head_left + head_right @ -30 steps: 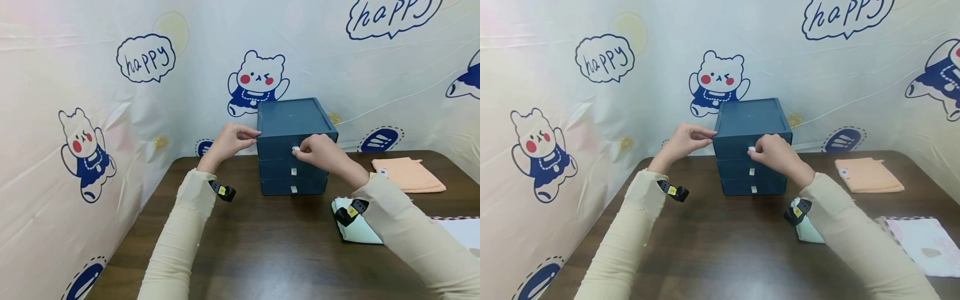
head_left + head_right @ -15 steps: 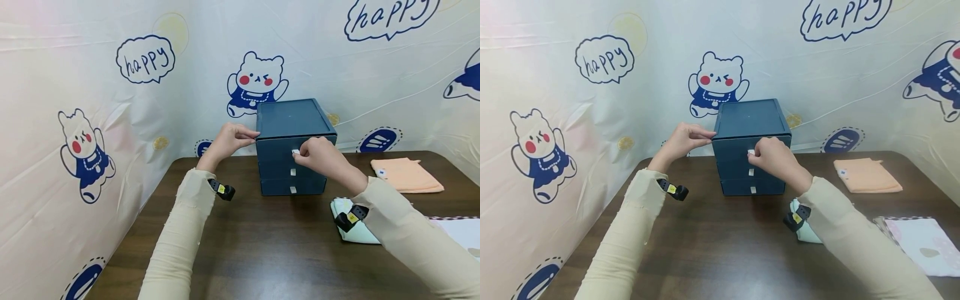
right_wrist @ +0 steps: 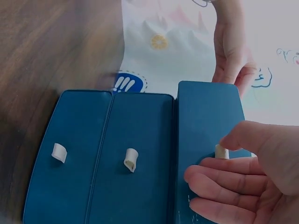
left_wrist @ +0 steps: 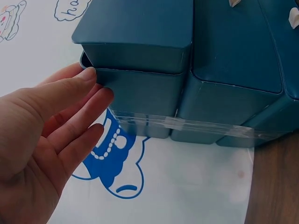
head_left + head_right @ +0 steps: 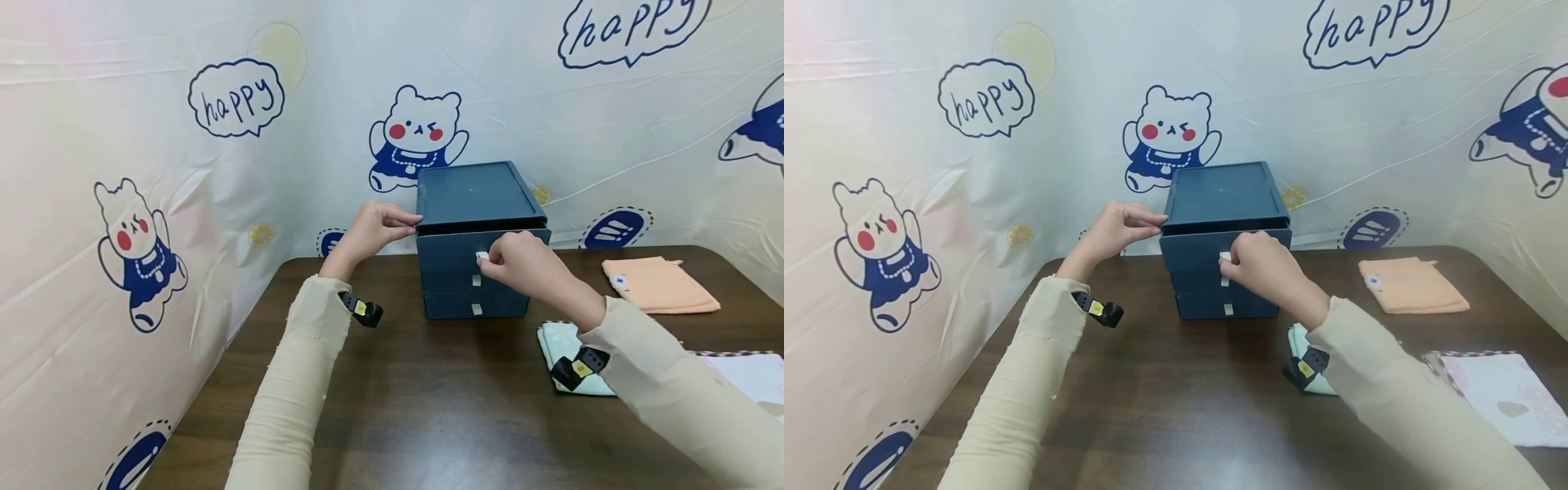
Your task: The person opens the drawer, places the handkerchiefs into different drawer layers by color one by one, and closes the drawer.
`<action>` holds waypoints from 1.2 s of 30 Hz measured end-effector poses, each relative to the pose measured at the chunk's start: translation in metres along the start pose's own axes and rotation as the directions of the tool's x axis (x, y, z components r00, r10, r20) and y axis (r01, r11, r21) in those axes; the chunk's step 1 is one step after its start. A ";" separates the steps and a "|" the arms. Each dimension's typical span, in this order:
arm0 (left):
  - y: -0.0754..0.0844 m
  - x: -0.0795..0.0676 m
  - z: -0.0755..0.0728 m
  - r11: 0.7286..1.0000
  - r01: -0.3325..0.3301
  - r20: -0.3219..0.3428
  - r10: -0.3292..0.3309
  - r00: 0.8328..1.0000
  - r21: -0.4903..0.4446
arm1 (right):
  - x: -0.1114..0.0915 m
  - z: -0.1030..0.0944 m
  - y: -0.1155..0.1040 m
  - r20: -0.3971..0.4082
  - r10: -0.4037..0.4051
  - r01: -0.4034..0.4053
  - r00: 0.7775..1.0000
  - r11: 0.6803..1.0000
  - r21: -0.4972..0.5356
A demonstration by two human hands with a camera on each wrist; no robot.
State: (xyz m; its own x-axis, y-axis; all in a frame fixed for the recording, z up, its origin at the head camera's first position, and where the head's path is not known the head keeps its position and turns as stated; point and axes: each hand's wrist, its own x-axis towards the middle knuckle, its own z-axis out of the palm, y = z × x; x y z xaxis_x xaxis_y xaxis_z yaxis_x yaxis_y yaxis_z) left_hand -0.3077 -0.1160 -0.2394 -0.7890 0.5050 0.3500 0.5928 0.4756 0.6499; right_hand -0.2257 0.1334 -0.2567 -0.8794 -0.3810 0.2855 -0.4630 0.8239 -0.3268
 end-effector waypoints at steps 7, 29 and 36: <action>-0.001 0.002 0.000 1.000 -0.017 0.001 0.017 1.000 0.007 | -0.008 -0.002 -0.005 -0.004 0.009 -0.009 1.000 1.000 -0.002; 0.000 -0.002 0.000 1.000 0.000 0.003 0.000 1.000 -0.024 | -0.036 -0.002 -0.020 -0.053 -0.033 0.032 0.998 0.999 -0.023; 0.001 -0.002 0.001 1.000 0.016 0.003 -0.016 1.000 -0.017 | -0.043 -0.005 -0.027 -0.028 -0.015 0.014 0.999 1.000 -0.028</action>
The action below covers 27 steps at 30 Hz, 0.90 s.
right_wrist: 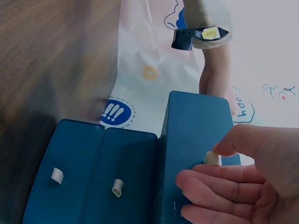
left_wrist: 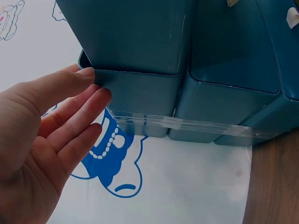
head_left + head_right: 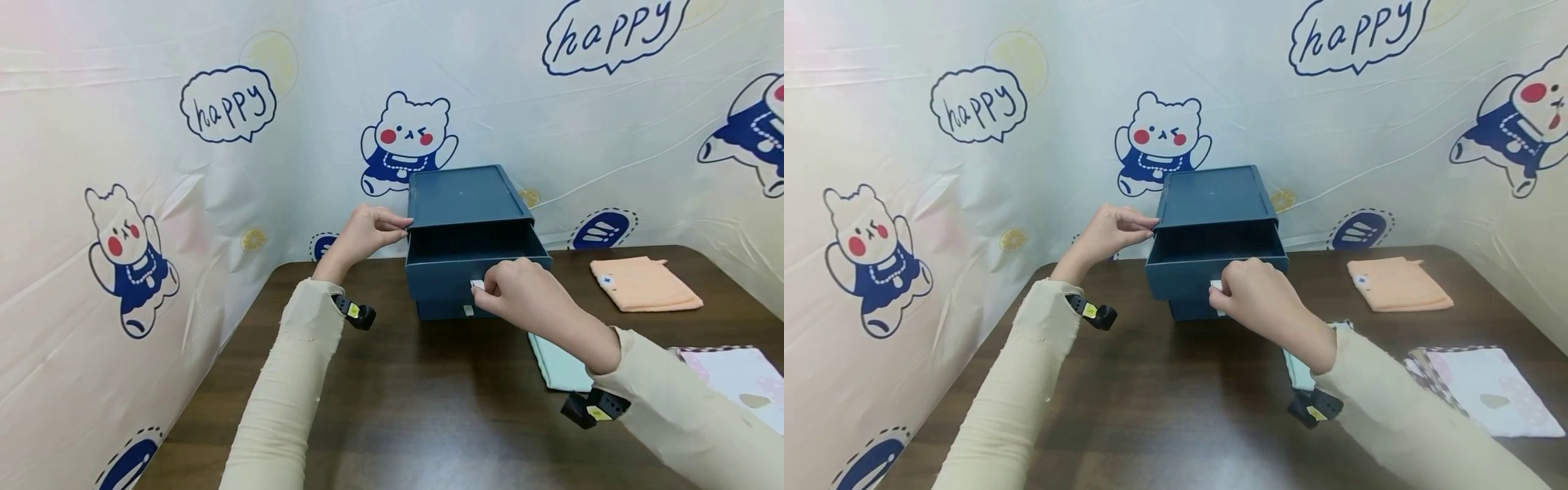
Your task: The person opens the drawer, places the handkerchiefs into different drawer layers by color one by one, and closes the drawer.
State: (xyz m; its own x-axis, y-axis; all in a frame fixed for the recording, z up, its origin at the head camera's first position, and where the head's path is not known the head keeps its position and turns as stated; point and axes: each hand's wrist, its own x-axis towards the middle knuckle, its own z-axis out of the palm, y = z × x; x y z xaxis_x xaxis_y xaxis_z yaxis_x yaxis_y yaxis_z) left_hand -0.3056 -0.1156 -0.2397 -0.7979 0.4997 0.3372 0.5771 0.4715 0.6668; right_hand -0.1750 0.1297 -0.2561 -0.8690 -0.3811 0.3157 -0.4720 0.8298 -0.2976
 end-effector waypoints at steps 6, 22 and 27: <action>0.005 -0.002 0.000 1.000 -0.005 -0.003 0.005 1.000 -0.002 | -0.007 -0.002 -0.005 0.017 0.000 0.000 1.000 1.000 0.000; -0.001 0.000 0.000 1.000 0.000 -0.003 0.000 1.000 0.012 | -0.024 -0.008 -0.019 0.030 -0.019 0.019 0.999 1.000 -0.008; -0.001 -0.001 0.000 1.000 0.004 -0.003 -0.004 1.000 0.003 | -0.031 -0.010 -0.024 0.038 -0.024 0.025 0.999 0.999 -0.026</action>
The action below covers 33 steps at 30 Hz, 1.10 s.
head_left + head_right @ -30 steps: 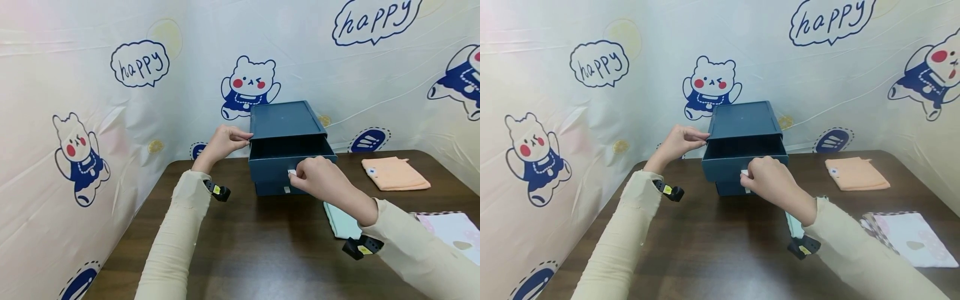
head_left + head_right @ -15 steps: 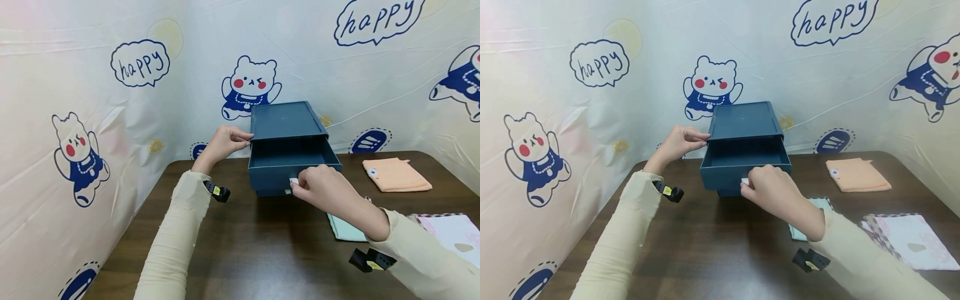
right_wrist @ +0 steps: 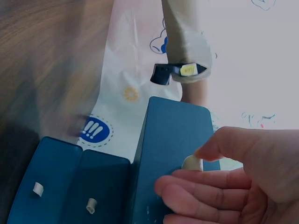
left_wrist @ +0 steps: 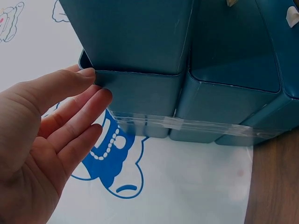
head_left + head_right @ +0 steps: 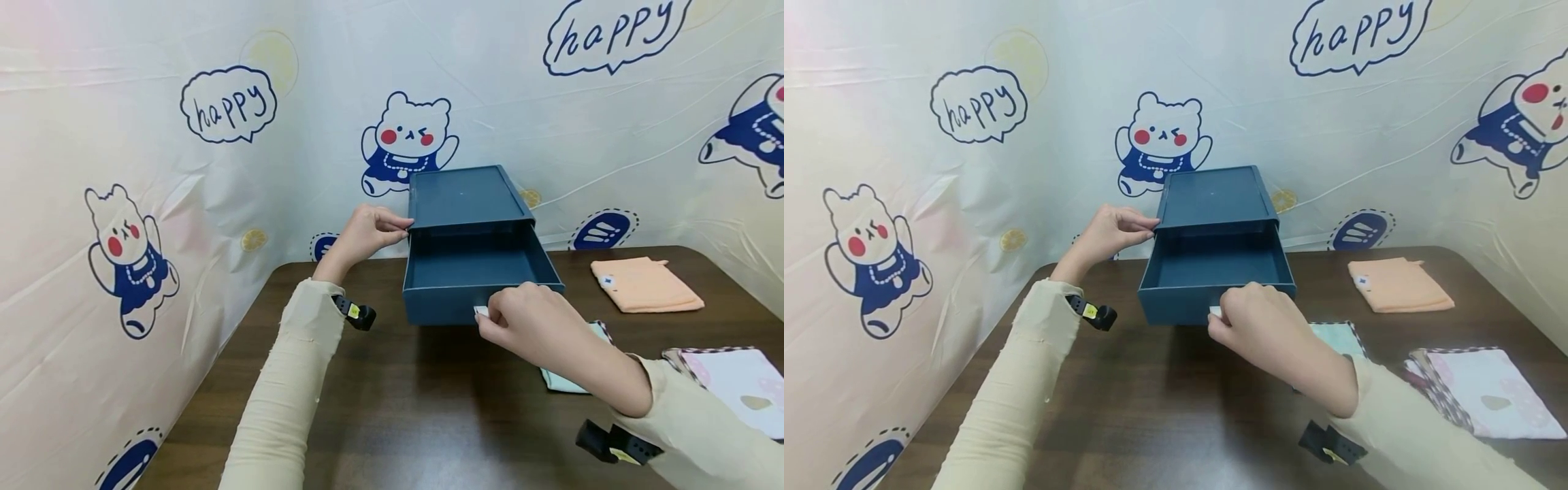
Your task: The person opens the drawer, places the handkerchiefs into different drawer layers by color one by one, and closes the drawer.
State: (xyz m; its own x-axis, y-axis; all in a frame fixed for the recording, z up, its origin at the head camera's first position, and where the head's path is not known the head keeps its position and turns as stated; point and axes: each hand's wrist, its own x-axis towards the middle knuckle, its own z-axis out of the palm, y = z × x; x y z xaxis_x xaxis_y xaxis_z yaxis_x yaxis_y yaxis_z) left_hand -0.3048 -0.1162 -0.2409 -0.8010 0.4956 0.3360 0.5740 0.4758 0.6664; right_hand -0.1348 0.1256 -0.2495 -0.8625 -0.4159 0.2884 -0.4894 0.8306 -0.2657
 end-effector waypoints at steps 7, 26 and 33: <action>-0.002 0.000 0.001 1.000 -0.011 -0.011 0.011 1.000 0.005 | -0.008 0.002 -0.005 0.032 -0.001 0.001 0.999 1.000 -0.002; 0.000 -0.001 0.002 1.000 -0.017 -0.022 0.017 1.000 0.002 | -0.016 0.010 0.002 0.031 0.028 -0.029 0.999 0.999 0.024; -0.001 -0.001 0.003 1.000 -0.020 -0.021 0.020 1.000 -0.019 | -0.021 0.008 0.011 0.069 0.063 -0.065 0.996 0.998 0.027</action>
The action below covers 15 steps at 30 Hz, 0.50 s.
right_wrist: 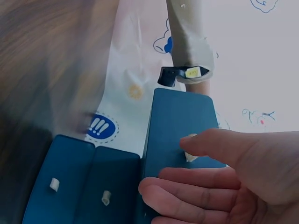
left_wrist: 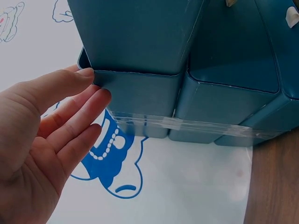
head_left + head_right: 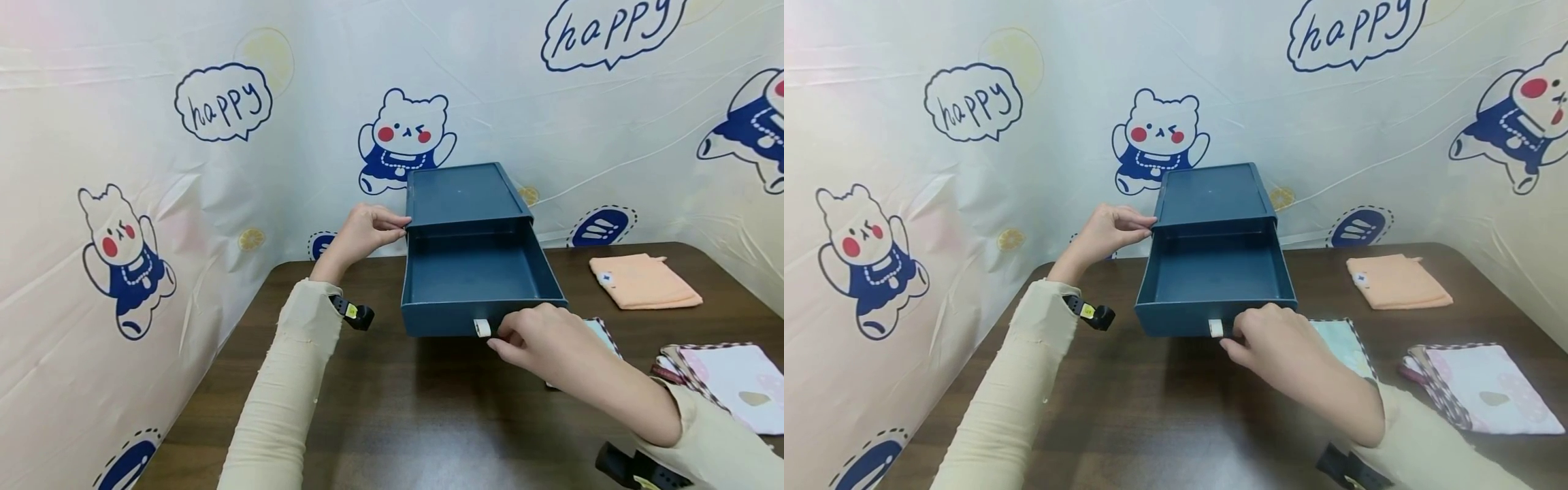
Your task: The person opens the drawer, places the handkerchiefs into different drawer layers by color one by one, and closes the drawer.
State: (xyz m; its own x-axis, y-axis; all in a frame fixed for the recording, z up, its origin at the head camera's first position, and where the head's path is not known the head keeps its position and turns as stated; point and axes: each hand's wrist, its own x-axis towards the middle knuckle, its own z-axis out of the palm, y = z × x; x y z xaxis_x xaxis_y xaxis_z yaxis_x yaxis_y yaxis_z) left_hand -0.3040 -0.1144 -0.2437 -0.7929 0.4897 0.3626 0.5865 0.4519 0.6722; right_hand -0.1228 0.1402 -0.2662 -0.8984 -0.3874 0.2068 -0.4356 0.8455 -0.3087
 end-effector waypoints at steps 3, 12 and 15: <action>0.000 0.000 0.000 1.000 0.004 0.001 -0.004 1.000 0.009 | -0.003 -0.002 0.005 0.027 0.032 -0.032 0.999 0.999 -0.001; -0.001 0.002 -0.001 1.000 -0.009 0.012 0.009 1.000 -0.001 | -0.014 -0.006 0.020 0.014 0.051 -0.051 0.999 0.999 -0.014; -0.001 0.002 -0.001 1.000 -0.014 0.012 0.014 1.000 -0.005 | -0.018 -0.005 0.026 0.018 0.069 -0.068 0.997 0.998 -0.016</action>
State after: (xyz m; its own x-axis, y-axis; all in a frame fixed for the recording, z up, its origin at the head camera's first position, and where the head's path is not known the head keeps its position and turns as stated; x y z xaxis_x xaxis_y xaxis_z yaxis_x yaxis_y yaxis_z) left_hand -0.3064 -0.1149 -0.2434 -0.7827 0.5046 0.3644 0.5965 0.4411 0.6705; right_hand -0.1181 0.1711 -0.2730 -0.9271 -0.3352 0.1679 -0.3722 0.8759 -0.3069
